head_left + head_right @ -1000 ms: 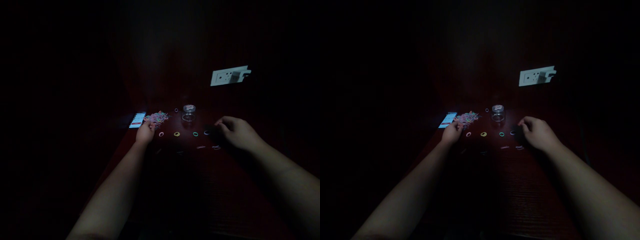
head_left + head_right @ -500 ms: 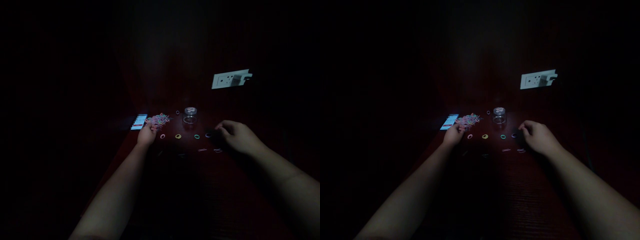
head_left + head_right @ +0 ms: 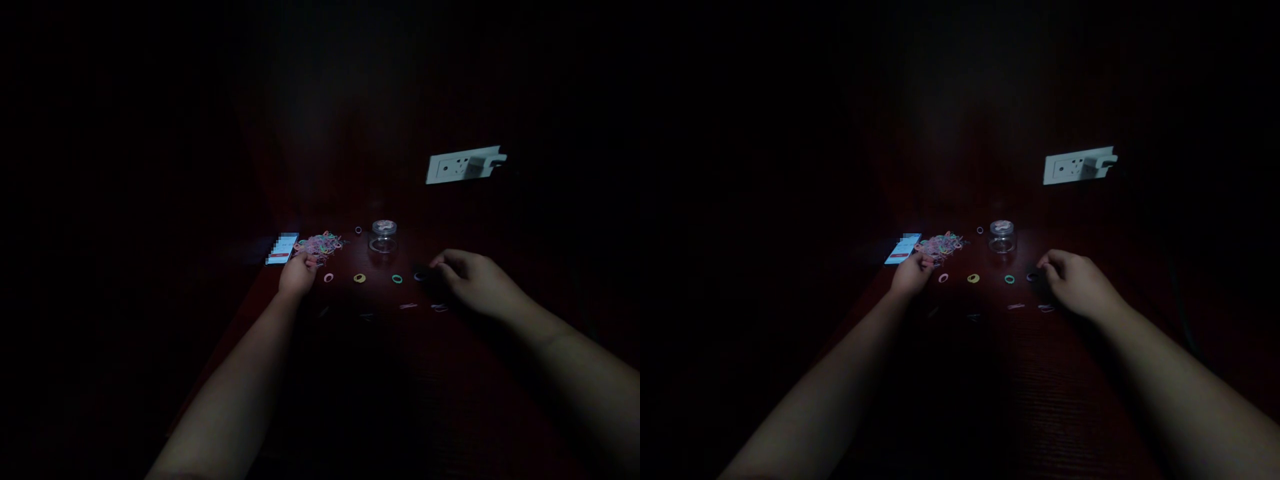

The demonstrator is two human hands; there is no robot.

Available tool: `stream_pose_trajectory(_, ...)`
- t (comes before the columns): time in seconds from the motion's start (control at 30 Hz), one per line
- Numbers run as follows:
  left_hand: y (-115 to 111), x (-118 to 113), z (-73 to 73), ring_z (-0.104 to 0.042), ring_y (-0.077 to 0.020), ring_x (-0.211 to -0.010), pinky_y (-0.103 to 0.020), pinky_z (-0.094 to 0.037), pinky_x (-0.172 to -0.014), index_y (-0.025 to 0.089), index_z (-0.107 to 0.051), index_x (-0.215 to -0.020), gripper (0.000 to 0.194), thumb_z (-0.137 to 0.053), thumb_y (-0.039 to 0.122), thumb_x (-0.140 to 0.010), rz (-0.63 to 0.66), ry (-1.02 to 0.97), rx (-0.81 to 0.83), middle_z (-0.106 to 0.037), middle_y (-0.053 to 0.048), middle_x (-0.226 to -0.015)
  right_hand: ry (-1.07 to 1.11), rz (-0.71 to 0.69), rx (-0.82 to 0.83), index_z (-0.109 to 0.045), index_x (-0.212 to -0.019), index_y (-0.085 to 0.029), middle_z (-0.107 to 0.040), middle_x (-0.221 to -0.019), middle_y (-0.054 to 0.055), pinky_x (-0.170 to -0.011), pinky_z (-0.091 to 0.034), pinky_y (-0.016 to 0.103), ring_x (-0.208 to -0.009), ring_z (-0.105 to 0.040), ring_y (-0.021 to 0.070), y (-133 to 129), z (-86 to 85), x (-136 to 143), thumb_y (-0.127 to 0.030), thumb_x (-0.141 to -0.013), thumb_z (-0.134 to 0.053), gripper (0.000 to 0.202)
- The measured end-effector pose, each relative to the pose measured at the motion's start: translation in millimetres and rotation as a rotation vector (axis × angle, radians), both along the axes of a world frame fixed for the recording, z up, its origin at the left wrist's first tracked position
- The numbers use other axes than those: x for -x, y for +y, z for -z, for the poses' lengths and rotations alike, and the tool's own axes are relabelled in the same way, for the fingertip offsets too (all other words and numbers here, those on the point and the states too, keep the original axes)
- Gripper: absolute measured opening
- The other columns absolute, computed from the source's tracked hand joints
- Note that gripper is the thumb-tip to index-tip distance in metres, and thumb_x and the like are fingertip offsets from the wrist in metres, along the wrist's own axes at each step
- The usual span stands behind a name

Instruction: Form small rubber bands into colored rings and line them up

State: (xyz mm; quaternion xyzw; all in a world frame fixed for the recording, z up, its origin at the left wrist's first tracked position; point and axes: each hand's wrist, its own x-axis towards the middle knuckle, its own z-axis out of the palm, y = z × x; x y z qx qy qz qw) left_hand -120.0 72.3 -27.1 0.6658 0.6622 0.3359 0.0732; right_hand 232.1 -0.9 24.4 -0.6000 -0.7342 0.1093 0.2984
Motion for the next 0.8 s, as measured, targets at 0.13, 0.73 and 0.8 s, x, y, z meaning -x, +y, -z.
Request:
stream_pose_trajectory(0.13,0.3,1.1,1.5,-0.064,-0.0146,-0.080,-0.023,-0.048,-0.070,0.019,-0.064,-0.091,0.012,-0.054,0.021,-0.085,0.009,-0.014,0.000,-0.071,-0.003,-0.096,0.009,-0.020,0.015,-0.064,-0.087,-0.022,-0.073,-0.080,0.005,-0.061,-0.049,0.032,-0.069,-0.067,0.0219,0.6,1.2,-0.1,-0.030,-0.086,-0.047,0.018)
stream_pose_trajectory(0.73,4.3,3.5,5.1,-0.064,-0.0147,-0.079,-0.024,-0.048,-0.072,0.019,-0.064,-0.088,0.011,-0.056,0.015,-0.081,0.042,-0.052,-0.028,-0.071,-0.003,-0.094,-0.012,-0.011,-0.008,-0.065,-0.086,-0.023,-0.072,-0.076,0.002,-0.059,-0.047,0.029,-0.065,-0.066,0.0195,2.0,4.2,-0.5,-0.030,-0.085,-0.048,0.018)
stream_pose_trajectory(0.8,5.4,4.5,6.7,-0.064,-0.0147,-0.078,-0.024,-0.048,-0.071,0.019,-0.064,-0.088,0.012,-0.056,0.015,-0.080,0.049,-0.060,-0.026,-0.071,-0.003,-0.093,-0.012,-0.013,-0.016,-0.065,-0.086,-0.022,-0.072,-0.077,0.003,-0.060,-0.048,0.030,-0.066,-0.067,0.0197,1.5,3.5,0.2,-0.030,-0.085,-0.048,0.018)
